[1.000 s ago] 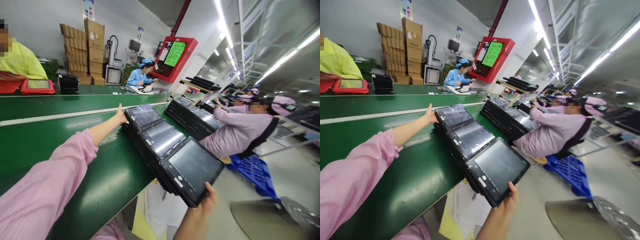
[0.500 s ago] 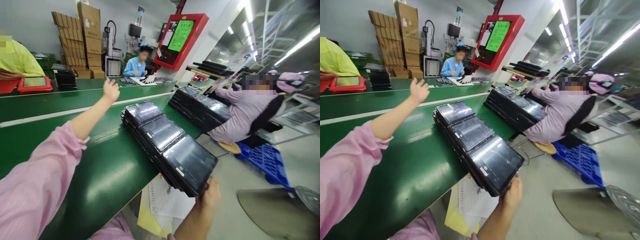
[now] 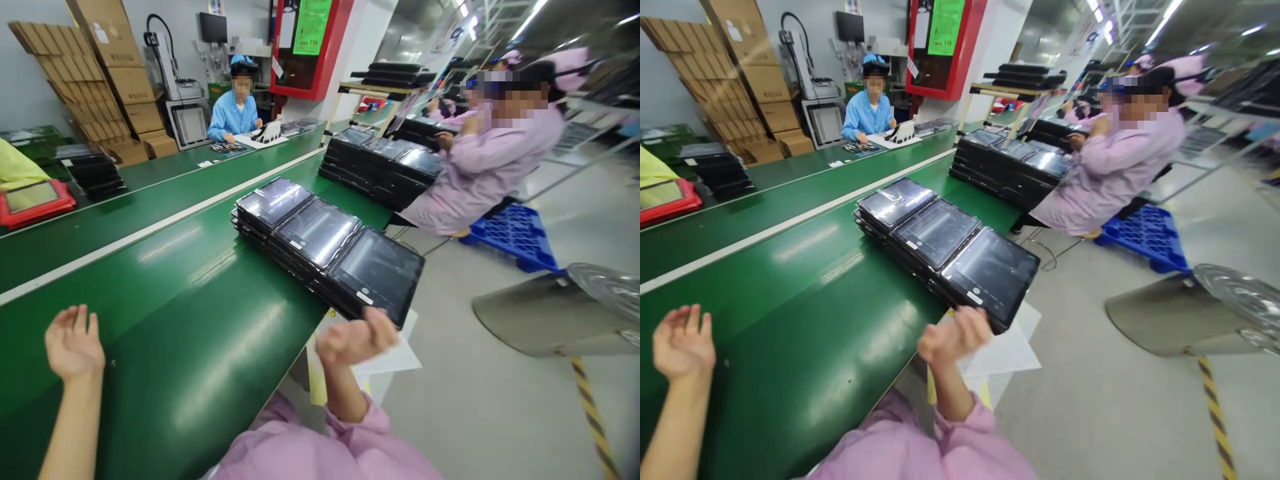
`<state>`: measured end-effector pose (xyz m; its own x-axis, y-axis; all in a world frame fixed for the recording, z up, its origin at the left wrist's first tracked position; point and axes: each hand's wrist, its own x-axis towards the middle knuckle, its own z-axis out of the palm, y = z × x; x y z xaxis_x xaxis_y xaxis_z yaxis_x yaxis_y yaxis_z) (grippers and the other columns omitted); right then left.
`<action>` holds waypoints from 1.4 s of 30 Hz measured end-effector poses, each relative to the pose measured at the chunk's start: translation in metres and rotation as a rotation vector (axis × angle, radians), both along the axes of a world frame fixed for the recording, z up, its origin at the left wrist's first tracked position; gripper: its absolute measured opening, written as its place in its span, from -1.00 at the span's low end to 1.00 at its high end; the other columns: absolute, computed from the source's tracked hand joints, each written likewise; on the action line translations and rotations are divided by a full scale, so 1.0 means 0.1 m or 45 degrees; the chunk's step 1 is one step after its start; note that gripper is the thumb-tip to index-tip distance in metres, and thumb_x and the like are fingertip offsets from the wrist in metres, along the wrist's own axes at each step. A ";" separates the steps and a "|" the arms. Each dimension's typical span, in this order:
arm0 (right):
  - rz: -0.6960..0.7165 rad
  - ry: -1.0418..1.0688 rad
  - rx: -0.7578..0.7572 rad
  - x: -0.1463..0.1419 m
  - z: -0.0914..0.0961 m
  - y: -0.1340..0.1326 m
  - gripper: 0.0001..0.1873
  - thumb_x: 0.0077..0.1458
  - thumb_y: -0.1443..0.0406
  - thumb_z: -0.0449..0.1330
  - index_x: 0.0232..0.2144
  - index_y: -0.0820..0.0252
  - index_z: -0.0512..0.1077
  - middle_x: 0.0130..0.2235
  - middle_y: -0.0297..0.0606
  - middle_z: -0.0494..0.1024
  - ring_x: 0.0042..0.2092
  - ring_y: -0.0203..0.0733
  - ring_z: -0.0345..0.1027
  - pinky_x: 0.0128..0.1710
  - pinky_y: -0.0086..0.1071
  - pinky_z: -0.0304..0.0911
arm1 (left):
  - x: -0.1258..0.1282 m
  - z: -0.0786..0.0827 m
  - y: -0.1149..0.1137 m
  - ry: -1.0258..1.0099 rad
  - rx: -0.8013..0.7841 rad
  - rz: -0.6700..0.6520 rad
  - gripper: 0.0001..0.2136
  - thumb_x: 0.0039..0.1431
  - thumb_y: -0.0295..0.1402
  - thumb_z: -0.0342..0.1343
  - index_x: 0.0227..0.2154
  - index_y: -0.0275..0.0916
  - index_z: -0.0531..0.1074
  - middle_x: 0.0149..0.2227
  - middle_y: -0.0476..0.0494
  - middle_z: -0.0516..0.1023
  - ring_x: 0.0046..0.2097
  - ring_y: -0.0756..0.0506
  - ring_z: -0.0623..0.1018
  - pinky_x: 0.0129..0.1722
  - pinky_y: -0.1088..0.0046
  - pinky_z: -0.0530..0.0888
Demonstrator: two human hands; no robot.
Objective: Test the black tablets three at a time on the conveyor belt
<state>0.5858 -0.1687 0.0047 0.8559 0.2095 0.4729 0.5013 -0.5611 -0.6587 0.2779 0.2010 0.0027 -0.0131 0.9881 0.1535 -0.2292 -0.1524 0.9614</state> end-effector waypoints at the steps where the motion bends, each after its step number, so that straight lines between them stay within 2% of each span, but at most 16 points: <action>1: 0.063 -0.059 0.007 -0.14 -0.13 0.24 -0.09 -0.09 -0.15 -0.01 0.26 0.11 0.27 0.02 0.12 0.36 0.23 0.56 0.01 0.20 0.42 -0.12 | -0.13 -0.20 0.03 -0.011 -0.064 0.106 -0.85 0.07 -0.16 0.02 -0.28 0.06 0.39 0.03 0.39 0.53 0.30 -0.14 0.36 0.32 -0.04 0.19; 2: 0.179 -0.163 0.006 -0.29 -0.24 0.49 -0.21 -0.09 -0.11 0.05 0.17 0.04 0.37 -0.05 0.04 0.41 0.15 0.43 0.16 0.22 0.34 -0.05 | -0.25 -0.34 0.06 -0.020 -0.091 0.200 -0.83 0.01 -0.20 0.04 -0.28 0.02 0.32 0.03 0.32 0.50 0.28 -0.17 0.38 0.29 -0.07 0.22; 4: 0.615 -0.572 -0.063 -0.58 -0.35 0.98 -0.43 0.04 0.05 0.10 0.11 -0.02 0.43 -0.07 -0.08 0.48 0.08 0.18 0.29 0.26 0.19 -0.04 | -0.46 -0.49 0.11 -0.006 -0.066 0.330 -0.74 -0.08 -0.26 0.05 -0.27 -0.03 0.21 0.03 0.18 0.43 0.24 -0.19 0.41 0.24 -0.08 0.28; 6: 0.890 -0.918 -0.126 -0.74 -0.33 1.36 -0.50 0.14 0.22 0.10 0.14 -0.01 0.42 0.02 -0.15 0.51 0.11 0.00 0.31 0.34 0.08 -0.15 | -0.61 -0.52 0.14 0.068 -0.019 0.404 -0.69 -0.13 -0.28 0.08 -0.27 -0.06 0.15 -0.02 0.07 0.38 0.18 -0.18 0.45 0.21 -0.02 0.32; 7: 0.927 -1.018 -0.150 -0.75 -0.30 1.48 -0.51 0.17 0.27 0.09 0.15 0.01 0.41 0.07 -0.15 0.51 0.14 -0.04 0.30 0.36 0.05 -0.22 | -0.67 -0.52 0.15 0.107 -0.012 0.419 -0.67 -0.14 -0.27 0.09 -0.27 -0.07 0.14 -0.07 0.04 0.36 0.13 -0.17 0.47 0.20 0.02 0.34; 10: 0.716 -1.059 -0.215 -0.44 -0.20 1.46 -0.56 0.23 0.25 0.09 0.14 0.03 0.44 0.12 -0.12 0.50 0.22 -0.04 0.26 0.38 0.07 -0.32 | -0.76 -0.54 0.13 0.236 -0.014 0.378 -0.68 -0.10 -0.21 0.10 -0.27 -0.10 0.17 -0.15 0.00 0.33 0.02 -0.17 0.52 0.15 0.04 0.39; 14: -0.010 -0.847 -0.286 0.35 -0.22 0.76 -0.56 0.24 0.07 0.15 0.08 0.08 0.51 0.15 -0.03 0.48 0.29 0.22 0.17 0.34 0.28 -0.47 | -0.72 -0.61 0.08 0.686 0.232 0.306 -0.72 0.03 -0.18 0.09 -0.21 -0.14 0.27 -0.15 -0.11 0.37 0.04 -0.26 0.49 0.13 -0.04 0.40; 16: -0.195 -0.762 -0.340 0.67 -0.25 0.38 -0.51 0.23 0.00 0.15 0.06 0.13 0.53 0.13 0.03 0.49 0.29 0.33 0.16 0.29 0.41 -0.54 | -0.54 -0.62 0.06 0.872 0.452 0.237 -0.71 0.08 -0.18 0.07 -0.16 -0.17 0.31 -0.09 -0.21 0.39 0.12 -0.33 0.42 0.16 -0.07 0.36; 18: -0.192 -0.699 -0.439 0.87 -0.29 0.10 -0.51 0.26 -0.02 0.11 0.05 0.10 0.54 0.11 0.02 0.51 0.29 0.35 0.17 0.25 0.47 -0.60 | -0.18 -0.61 0.02 0.945 0.656 0.097 -0.67 0.15 -0.17 0.04 -0.08 -0.22 0.33 0.00 -0.33 0.38 0.19 -0.36 0.36 0.21 -0.08 0.29; 20: -0.107 -0.668 -0.547 0.95 -0.31 -0.03 -0.54 0.29 0.00 0.08 0.09 0.03 0.53 0.12 0.00 0.52 0.28 0.33 0.19 0.23 0.50 -0.62 | 0.33 -0.61 -0.08 0.985 0.790 -0.101 -0.60 0.23 -0.15 -0.01 0.03 -0.29 0.30 0.10 -0.46 0.36 0.25 -0.38 0.33 0.26 -0.10 0.23; 23: -0.048 -0.730 -0.660 0.94 -0.29 -0.03 -0.53 0.31 0.04 0.07 0.20 -0.05 0.43 0.19 0.00 0.47 0.28 0.33 0.19 0.21 0.51 -0.66 | 1.20 -0.62 -0.39 1.182 0.825 -0.360 -0.43 0.30 -0.08 -0.07 0.19 -0.43 0.21 0.30 -0.66 0.17 0.35 -0.45 0.20 0.29 -0.18 0.16; 25: -0.100 -0.804 -0.699 0.92 -0.26 0.03 -0.47 0.32 0.05 0.08 0.29 -0.08 0.31 0.27 0.02 0.37 0.31 0.34 0.15 0.19 0.52 -0.68 | 1.69 -0.64 -0.68 1.378 0.821 -0.477 -0.37 0.31 -0.05 -0.07 0.27 -0.45 0.15 0.37 -0.69 0.05 0.40 -0.50 0.10 0.30 -0.29 0.05; 28: -0.161 -0.896 -0.745 0.93 -0.18 0.12 -0.39 0.33 0.06 0.08 0.37 -0.18 0.13 0.37 0.04 0.20 0.34 0.34 0.07 0.18 0.53 -0.65 | 2.14 -0.70 -1.09 1.537 0.930 -0.622 -0.33 0.33 -0.01 -0.07 0.33 -0.41 0.12 0.42 -0.64 -0.04 0.43 -0.47 0.03 0.32 -0.31 -0.02; 30: -0.144 -0.938 -0.772 0.95 -0.13 0.15 -0.37 0.33 0.05 0.08 0.38 -0.24 0.08 0.39 0.04 0.15 0.35 0.35 0.05 0.17 0.54 -0.62 | 2.25 -0.74 -1.29 1.539 1.040 -0.701 -0.31 0.33 0.01 -0.07 0.35 -0.37 0.11 0.43 -0.58 -0.06 0.44 -0.43 0.02 0.34 -0.29 -0.02; 33: -0.128 -0.941 -0.776 0.97 -0.09 0.18 -0.36 0.32 0.04 0.09 0.39 -0.28 0.05 0.41 0.06 0.10 0.36 0.38 0.01 0.16 0.56 -0.58 | 2.25 -0.81 -1.42 1.502 1.115 -0.733 -0.33 0.34 0.02 -0.07 0.35 -0.33 0.11 0.44 -0.54 -0.04 0.45 -0.40 0.02 0.35 -0.28 0.00; 42: -0.146 -0.852 -0.737 1.02 -0.10 0.33 -0.31 0.28 0.07 0.15 0.39 -0.28 0.04 0.44 0.03 0.02 0.39 0.37 -0.10 0.16 0.54 -0.60 | 2.18 -0.79 -1.38 1.485 1.050 -0.713 -0.36 0.36 -0.01 -0.10 0.35 -0.32 0.12 0.43 -0.54 -0.01 0.45 -0.40 0.02 0.35 -0.28 0.01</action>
